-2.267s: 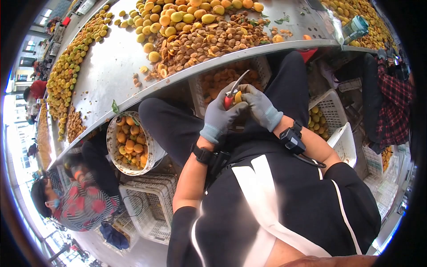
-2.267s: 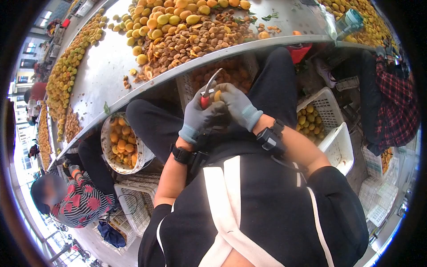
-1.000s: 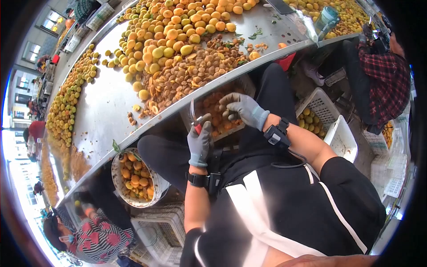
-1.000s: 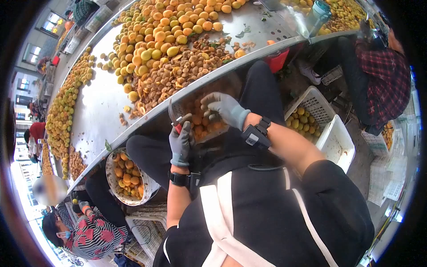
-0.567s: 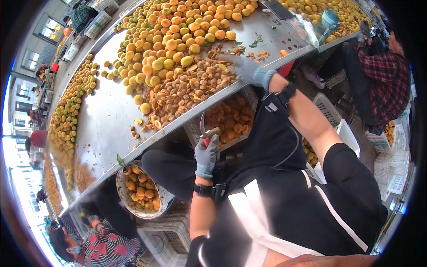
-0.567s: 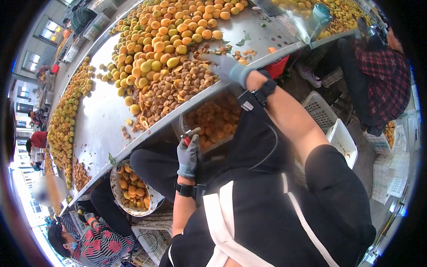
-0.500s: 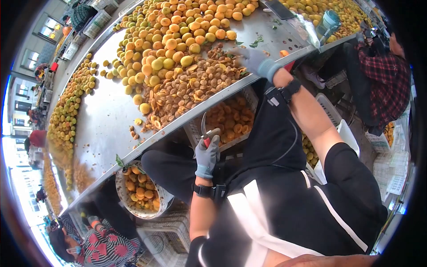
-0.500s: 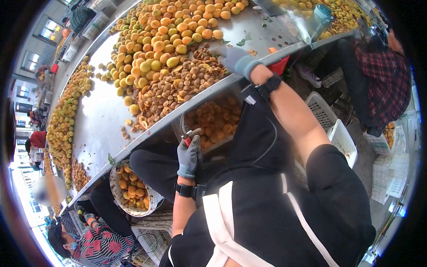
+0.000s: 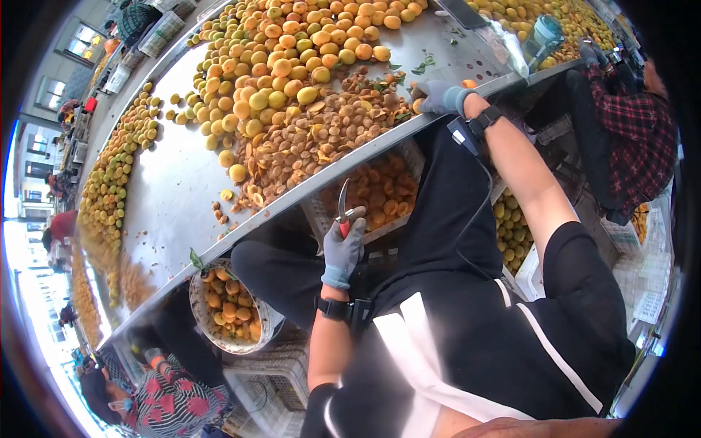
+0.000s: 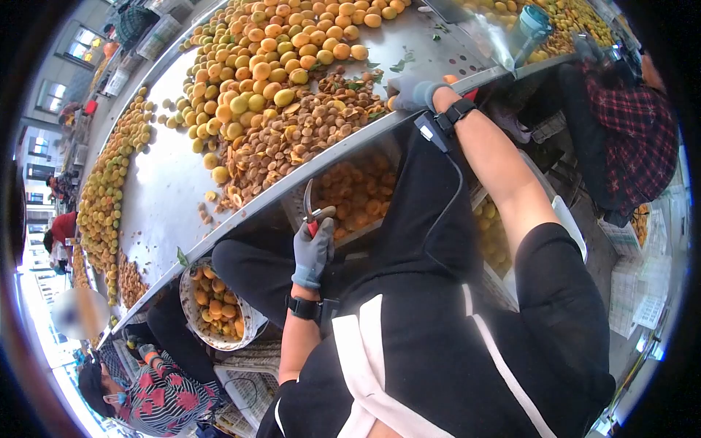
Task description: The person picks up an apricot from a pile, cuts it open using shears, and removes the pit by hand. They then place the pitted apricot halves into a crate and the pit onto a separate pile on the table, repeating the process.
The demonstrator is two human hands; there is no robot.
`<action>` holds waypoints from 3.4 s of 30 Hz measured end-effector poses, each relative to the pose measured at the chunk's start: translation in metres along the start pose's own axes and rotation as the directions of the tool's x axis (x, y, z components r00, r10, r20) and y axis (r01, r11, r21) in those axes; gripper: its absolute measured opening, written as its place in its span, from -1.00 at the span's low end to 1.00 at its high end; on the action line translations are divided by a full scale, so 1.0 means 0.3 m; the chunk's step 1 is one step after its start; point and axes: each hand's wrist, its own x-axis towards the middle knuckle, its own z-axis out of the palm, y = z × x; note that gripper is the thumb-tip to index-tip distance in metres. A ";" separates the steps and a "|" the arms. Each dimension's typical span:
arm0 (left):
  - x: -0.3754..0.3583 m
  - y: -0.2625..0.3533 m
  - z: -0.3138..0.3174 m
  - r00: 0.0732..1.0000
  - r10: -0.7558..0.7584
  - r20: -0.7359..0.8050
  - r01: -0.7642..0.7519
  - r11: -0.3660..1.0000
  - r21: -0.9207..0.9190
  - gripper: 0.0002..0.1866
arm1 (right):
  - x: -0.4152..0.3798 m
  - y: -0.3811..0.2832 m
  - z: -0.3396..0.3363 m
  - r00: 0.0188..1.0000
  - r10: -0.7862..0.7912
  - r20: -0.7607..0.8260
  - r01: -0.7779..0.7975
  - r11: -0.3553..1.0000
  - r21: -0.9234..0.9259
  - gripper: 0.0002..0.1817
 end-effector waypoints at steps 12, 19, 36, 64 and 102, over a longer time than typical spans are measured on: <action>-0.044 0.084 0.052 0.997 0.071 0.002 -0.071 0.993 0.097 -0.71 | -0.320 -0.292 0.170 0.941 -0.326 -0.090 -0.073 -0.456 0.887 -0.56; -0.092 0.128 0.060 0.898 0.428 0.097 -0.397 0.699 0.595 -0.64 | -0.468 -0.455 0.308 0.974 -0.109 -0.198 0.210 0.112 0.971 -0.38; -0.182 0.166 0.074 0.921 0.357 0.158 -0.323 0.469 0.822 -0.64 | -0.534 -0.527 0.342 0.935 -0.239 -0.264 0.284 0.054 0.957 -0.48; -0.208 0.143 0.070 0.885 0.450 0.117 -0.324 0.416 0.850 -0.57 | -0.565 -0.580 0.327 0.964 -0.159 -0.212 0.212 -0.017 0.977 -0.51; -0.124 0.084 0.048 0.944 0.323 0.066 -0.225 0.483 0.846 -0.76 | -0.530 -0.553 0.359 0.968 -0.090 -0.234 0.245 0.144 0.959 -0.64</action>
